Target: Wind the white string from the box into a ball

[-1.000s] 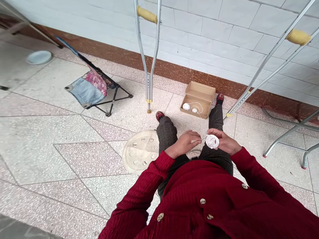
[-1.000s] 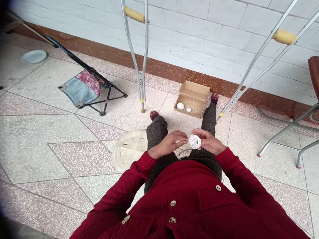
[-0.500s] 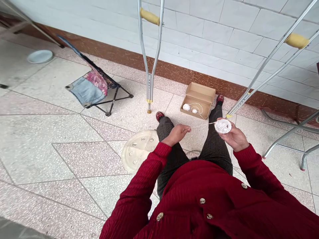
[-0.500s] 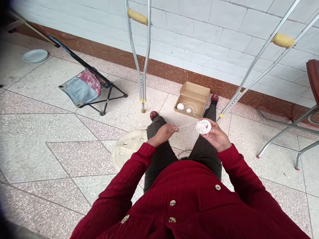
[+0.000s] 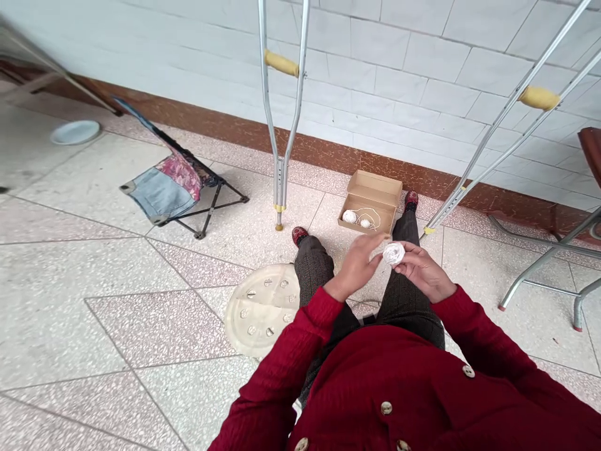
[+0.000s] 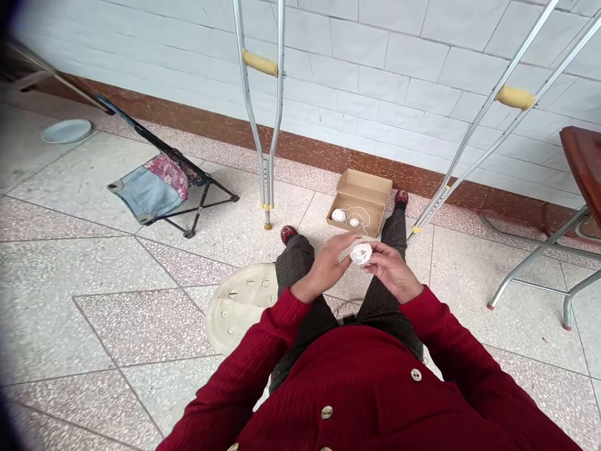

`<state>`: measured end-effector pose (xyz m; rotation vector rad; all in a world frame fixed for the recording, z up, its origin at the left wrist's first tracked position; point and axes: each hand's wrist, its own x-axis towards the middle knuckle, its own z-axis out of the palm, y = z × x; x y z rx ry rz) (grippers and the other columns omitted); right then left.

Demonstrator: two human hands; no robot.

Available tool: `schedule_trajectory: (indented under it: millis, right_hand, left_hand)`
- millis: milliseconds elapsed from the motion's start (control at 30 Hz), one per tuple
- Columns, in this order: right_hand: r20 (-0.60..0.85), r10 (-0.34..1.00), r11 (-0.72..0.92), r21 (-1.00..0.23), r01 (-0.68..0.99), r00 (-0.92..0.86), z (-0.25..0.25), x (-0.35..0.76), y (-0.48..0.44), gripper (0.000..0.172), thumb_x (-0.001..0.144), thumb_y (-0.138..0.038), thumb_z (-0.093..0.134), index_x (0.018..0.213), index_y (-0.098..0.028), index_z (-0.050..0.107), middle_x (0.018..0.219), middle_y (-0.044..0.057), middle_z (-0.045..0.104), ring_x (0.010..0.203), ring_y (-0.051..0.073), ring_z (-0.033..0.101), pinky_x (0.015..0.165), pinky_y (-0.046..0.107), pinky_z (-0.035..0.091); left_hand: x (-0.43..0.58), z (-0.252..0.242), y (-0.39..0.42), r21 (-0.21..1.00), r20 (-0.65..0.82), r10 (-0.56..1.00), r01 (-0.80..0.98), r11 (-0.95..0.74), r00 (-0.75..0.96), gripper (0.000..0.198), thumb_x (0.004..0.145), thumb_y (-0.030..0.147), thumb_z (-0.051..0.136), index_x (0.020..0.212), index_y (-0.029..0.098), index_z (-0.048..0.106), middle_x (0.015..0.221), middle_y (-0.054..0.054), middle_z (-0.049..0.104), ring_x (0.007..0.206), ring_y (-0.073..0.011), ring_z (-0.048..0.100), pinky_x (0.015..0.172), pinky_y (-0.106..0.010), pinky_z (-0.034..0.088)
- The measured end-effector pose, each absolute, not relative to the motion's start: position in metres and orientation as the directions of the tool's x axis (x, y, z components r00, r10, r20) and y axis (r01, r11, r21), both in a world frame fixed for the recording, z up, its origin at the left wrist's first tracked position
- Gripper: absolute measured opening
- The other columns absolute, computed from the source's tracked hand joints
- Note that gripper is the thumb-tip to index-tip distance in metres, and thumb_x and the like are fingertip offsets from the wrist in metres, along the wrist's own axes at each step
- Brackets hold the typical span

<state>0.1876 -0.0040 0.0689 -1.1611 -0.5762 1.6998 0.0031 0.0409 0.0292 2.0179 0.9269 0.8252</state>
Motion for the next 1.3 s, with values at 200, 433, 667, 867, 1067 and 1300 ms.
schedule_trajectory:
  millis: [200, 433, 667, 867, 1067, 1300]
  right_hand:
    - [-0.477, 0.875, -0.455, -0.745, -0.488, -0.087, 0.067, 0.186, -0.007, 0.028, 0.059, -0.018, 0.083, 0.087, -0.020, 0.076, 0.080, 0.000, 0.074, 0.064, 0.011, 0.064, 0.057, 0.020, 0.054]
    - [-0.370, 0.922, -0.269, -0.819, -0.507, 0.110, 0.095, 0.229, 0.007, 0.020, 0.067, -0.023, 0.077, 0.087, -0.024, 0.070, 0.091, 0.000, 0.073, 0.073, 0.015, 0.064, 0.060, 0.024, 0.056]
    - [-0.264, 0.963, -0.218, -0.887, -0.408, 0.060, 0.111, 0.221, 0.007, 0.023, 0.069, -0.023, 0.075, 0.091, -0.024, 0.071, 0.089, 0.000, 0.072, 0.077, 0.017, 0.065, 0.062, 0.027, 0.056]
    - [-0.313, 0.943, -0.330, -0.850, -0.411, -0.110, 0.097, 0.195, 0.003, 0.028, 0.068, -0.018, 0.078, 0.095, -0.020, 0.074, 0.084, 0.000, 0.071, 0.065, 0.010, 0.062, 0.057, 0.020, 0.052]
    - [-0.290, 0.957, -0.272, -0.890, -0.366, -0.006, 0.096, 0.208, 0.003, 0.029, 0.066, -0.021, 0.080, 0.094, -0.020, 0.071, 0.083, -0.001, 0.072, 0.063, 0.011, 0.062, 0.054, 0.022, 0.051]
    - [-0.160, 0.955, -0.131, -0.983, -0.131, 0.251, 0.046, 0.223, 0.019, 0.032, 0.061, -0.022, 0.081, 0.091, -0.019, 0.067, 0.077, -0.002, 0.068, 0.060, 0.011, 0.057, 0.053, 0.024, 0.047]
  left_hand:
    - [0.016, 0.004, 0.014, 0.935, 0.053, 0.845, 0.272, -0.229, 0.532, 0.033, 0.100, 0.032, 0.046, 0.079, 0.017, 0.067, 0.080, -0.002, 0.071, 0.083, -0.0167, 0.066, 0.100, -0.036, 0.048]
    - [-0.026, -0.041, 0.027, 0.782, -0.073, 0.836, 0.552, -0.291, 0.544, 0.030, 0.098, 0.030, 0.047, 0.078, 0.019, 0.067, 0.086, 0.000, 0.075, 0.085, -0.0158, 0.067, 0.116, -0.047, 0.033]
    - [-0.041, -0.009, 0.064, 0.700, 0.071, 0.951, 0.664, -0.262, 0.301, 0.039, 0.091, 0.017, 0.055, 0.128, 0.015, 0.062, 0.130, -0.016, 0.067, 0.121, -0.0292, 0.063, 0.110, -0.048, 0.042]
    - [0.021, 0.043, 0.047, 0.963, 0.179, 0.855, 0.090, -0.253, 0.487, 0.045, 0.093, 0.033, 0.059, 0.135, 0.017, 0.056, 0.130, -0.011, 0.067, 0.120, -0.0229, 0.063, 0.103, -0.038, 0.049]
    - [0.044, 0.021, 0.024, 0.995, -0.069, 0.771, -0.015, 0.102, 0.633, 0.032, 0.096, 0.041, 0.054, 0.090, 0.012, 0.066, 0.074, -0.005, 0.071, 0.066, -0.0146, 0.064, 0.068, -0.027, 0.053]
    - [0.016, 0.008, -0.003, 0.842, -0.162, 0.735, 0.481, -0.245, 0.658, 0.036, 0.100, 0.029, 0.043, 0.072, 0.017, 0.063, 0.066, -0.001, 0.066, 0.062, -0.0128, 0.057, 0.065, -0.024, 0.040]
